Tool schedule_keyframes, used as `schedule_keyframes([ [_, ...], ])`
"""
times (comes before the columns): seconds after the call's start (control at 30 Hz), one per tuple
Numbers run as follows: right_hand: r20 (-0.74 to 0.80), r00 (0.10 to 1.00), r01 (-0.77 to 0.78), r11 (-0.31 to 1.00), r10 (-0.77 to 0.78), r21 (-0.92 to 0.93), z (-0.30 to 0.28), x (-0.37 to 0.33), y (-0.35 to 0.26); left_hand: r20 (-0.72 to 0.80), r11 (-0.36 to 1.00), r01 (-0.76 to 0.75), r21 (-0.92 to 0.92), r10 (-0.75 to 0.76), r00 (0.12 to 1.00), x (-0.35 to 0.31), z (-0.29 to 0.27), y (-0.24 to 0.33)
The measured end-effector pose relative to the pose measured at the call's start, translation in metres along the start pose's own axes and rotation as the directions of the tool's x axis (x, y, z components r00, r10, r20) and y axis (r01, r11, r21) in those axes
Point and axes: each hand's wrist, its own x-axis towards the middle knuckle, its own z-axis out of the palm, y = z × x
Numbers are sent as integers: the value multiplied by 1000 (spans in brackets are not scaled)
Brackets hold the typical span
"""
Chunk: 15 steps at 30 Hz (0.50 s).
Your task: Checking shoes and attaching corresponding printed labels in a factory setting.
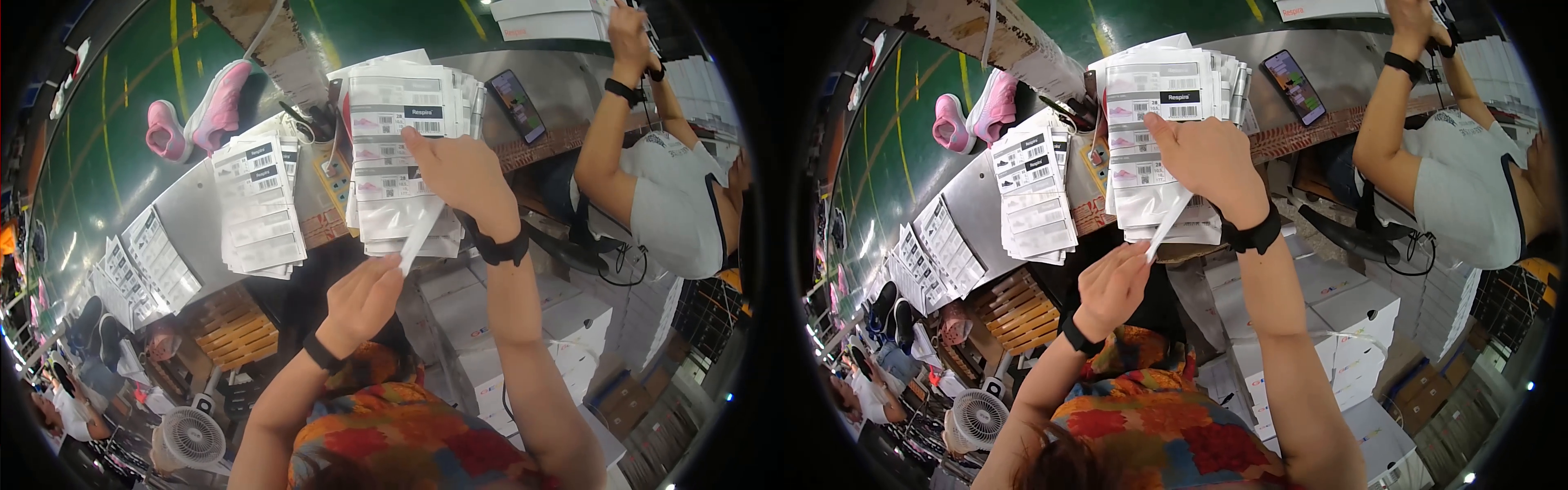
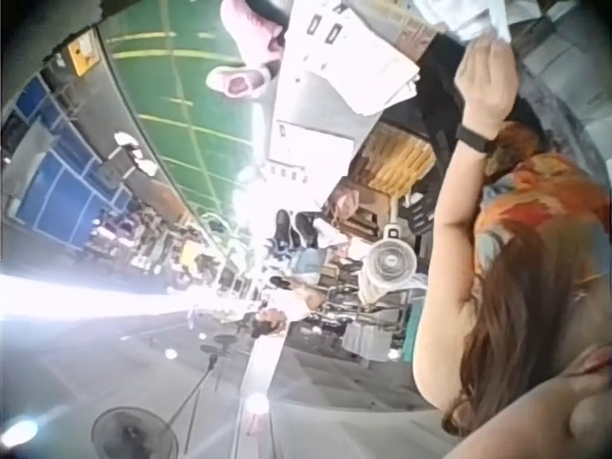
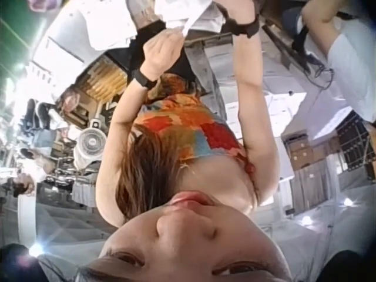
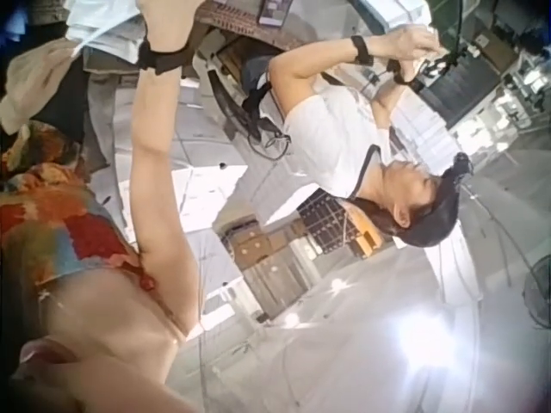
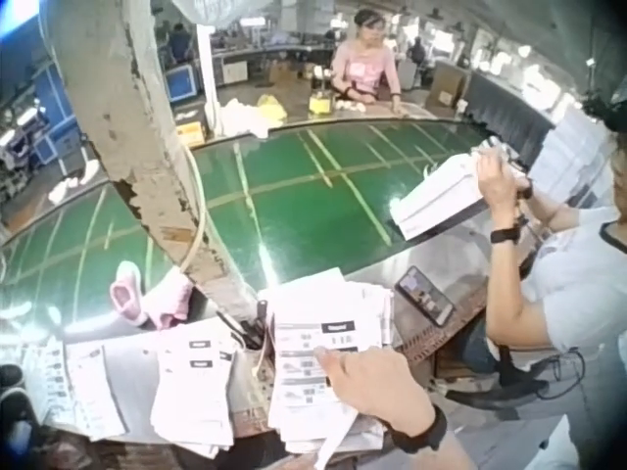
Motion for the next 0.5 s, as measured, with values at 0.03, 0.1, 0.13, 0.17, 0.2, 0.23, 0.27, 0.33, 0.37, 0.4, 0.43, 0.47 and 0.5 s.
schedule_keyframes([
  [0.03, 11, 1000, 4, 1000, -4, -14, -1, 1, 4, 13, 981, 182, -68, -182, 983, 4, -11, 12],
  [0.1, 51, 997, 64, 995, -61, -77, -7, 2, 8, -25, 926, 362, -111, -366, 930, 8, -34, 26],
  [0.13, 103, 988, 132, 982, -119, -138, -10, 0, 8, -14, 851, 473, -228, -488, 873, 12, -47, 32],
  [0.17, 96, 988, 130, 982, -117, -136, -16, 0, 3, 8, 750, 570, -335, -603, 798, 14, -60, 39],
  [0.2, 149, 987, -67, 997, 60, 39, -24, 1, -4, 9, 698, 586, -412, -640, 768, 15, -71, 42],
  [0.23, 230, 948, -267, 943, 220, 200, -30, 0, -10, 13, 640, 594, -487, -675, 738, 15, -82, 45],
  [0.27, 105, 978, -206, 934, 183, 293, -32, -10, -15, 12, 646, 587, -487, -667, 745, 15, -99, 47],
  [0.33, 43, 987, -149, 753, 158, 641, -30, -37, -22, 6, 615, 585, -529, -686, 727, 19, -118, 54],
  [0.37, 145, 989, -115, 543, -12, 832, -41, -51, -20, 24, 569, 589, -574, -707, 707, 19, -128, 58],
  [0.4, 137, 979, -54, 461, -150, 886, -55, -69, -32, 4, 603, 571, -556, -685, 728, 19, -136, 58],
  [0.43, 141, 981, -95, 305, -134, 948, -66, -85, -53, -17, 617, 564, -548, -683, 730, 20, -142, 58],
  [0.47, 208, 962, -141, 330, -178, 934, -71, -93, -60, -19, 645, 546, -534, -655, 755, 20, -148, 57],
  [0.5, 240, 948, -190, 235, -207, 953, -76, -99, -72, -20, 671, 530, -519, -629, 777, 21, -153, 57],
])
